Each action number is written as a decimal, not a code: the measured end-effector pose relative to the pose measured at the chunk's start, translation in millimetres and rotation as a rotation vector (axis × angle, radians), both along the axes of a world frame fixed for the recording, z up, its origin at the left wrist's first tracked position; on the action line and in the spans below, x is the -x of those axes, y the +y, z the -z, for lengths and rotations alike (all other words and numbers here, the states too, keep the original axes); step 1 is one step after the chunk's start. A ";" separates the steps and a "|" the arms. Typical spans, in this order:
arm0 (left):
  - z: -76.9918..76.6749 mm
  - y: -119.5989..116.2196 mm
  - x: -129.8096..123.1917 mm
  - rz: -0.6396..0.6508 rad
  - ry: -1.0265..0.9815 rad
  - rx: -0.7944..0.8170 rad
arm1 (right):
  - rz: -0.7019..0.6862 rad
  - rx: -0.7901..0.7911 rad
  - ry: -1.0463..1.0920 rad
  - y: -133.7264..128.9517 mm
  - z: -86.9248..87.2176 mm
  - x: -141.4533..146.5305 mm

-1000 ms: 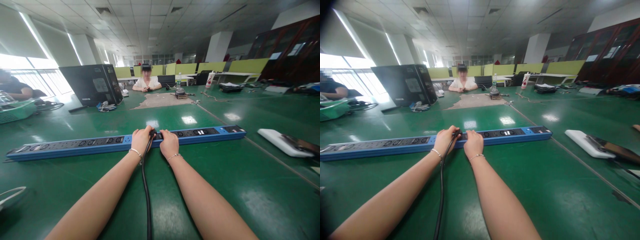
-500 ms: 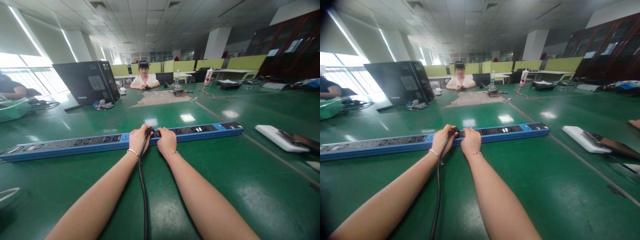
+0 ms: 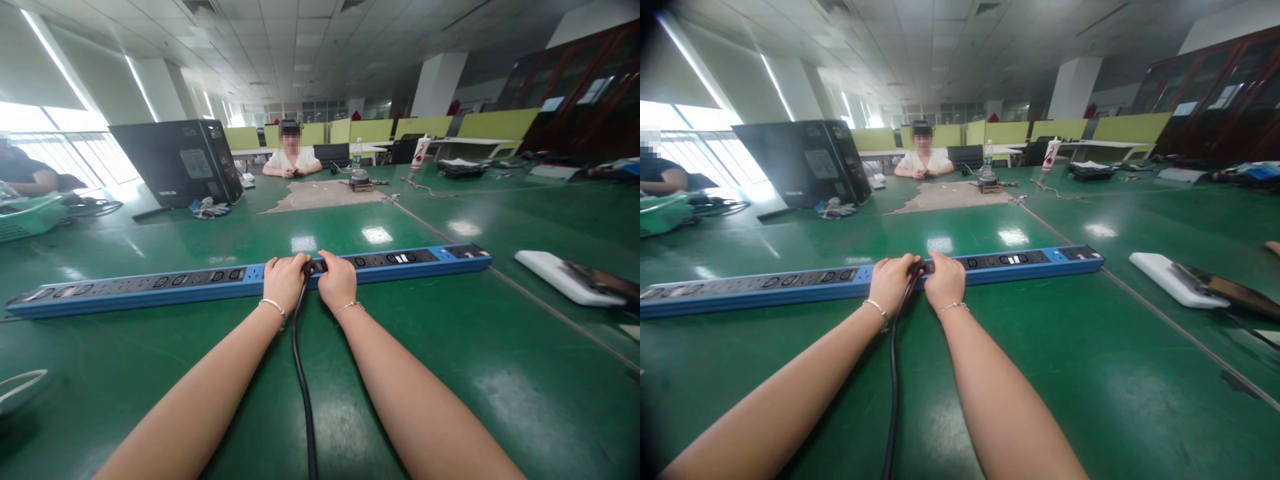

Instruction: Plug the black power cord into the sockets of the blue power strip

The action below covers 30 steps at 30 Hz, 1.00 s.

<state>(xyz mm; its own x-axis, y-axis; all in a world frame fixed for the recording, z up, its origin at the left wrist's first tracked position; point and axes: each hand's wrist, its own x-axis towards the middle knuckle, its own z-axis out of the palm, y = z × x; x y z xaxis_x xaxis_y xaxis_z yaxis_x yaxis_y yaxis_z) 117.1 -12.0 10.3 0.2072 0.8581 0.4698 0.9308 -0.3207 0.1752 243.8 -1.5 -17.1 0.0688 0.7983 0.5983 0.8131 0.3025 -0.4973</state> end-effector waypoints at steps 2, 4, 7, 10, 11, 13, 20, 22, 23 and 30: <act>0.6 -1.3 3.1 0.024 -0.021 0.033 | -0.016 -0.029 0.030 -0.3 -0.9 -0.1; 1.8 -3.4 8.1 0.057 -0.039 0.066 | -0.063 -0.072 0.054 -1.0 -1.8 0.6; 4.0 -7.2 16.1 0.079 -0.031 0.072 | -0.187 -0.141 0.030 -3.5 -2.8 3.5; 4.6 -8.9 21.0 0.051 0.022 0.066 | -0.308 -0.123 -0.075 -6.3 -2.4 7.6; 4.6 -8.8 21.9 0.039 0.038 0.070 | -0.330 -0.098 -0.109 -6.8 -1.9 9.0; 4.6 -7.7 22.7 0.024 0.059 0.080 | -0.347 -0.051 -0.148 -7.0 -0.9 11.2; 7.3 -2.6 25.6 0.075 0.061 0.058 | -0.306 -0.043 -0.109 -6.5 -2.7 16.5; 9.3 -2.9 25.8 0.095 0.063 0.041 | -0.295 -0.041 -0.100 -6.6 -3.4 17.0; 10.7 -3.3 25.8 0.103 0.059 0.035 | -0.283 -0.039 -0.096 -6.5 -3.2 17.0; 19.3 -2.1 31.8 0.067 -0.016 -0.010 | -0.063 -0.011 -0.155 -4.2 1.7 18.8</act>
<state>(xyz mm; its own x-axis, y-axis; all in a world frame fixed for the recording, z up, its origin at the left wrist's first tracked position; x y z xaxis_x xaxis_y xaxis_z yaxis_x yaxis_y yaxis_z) 85.3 -14.1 -9.0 0.2564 0.8380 0.4816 0.9044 -0.3839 0.1865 225.0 -5.7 -18.9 -0.0752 0.7918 0.6061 0.8589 0.3602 -0.3640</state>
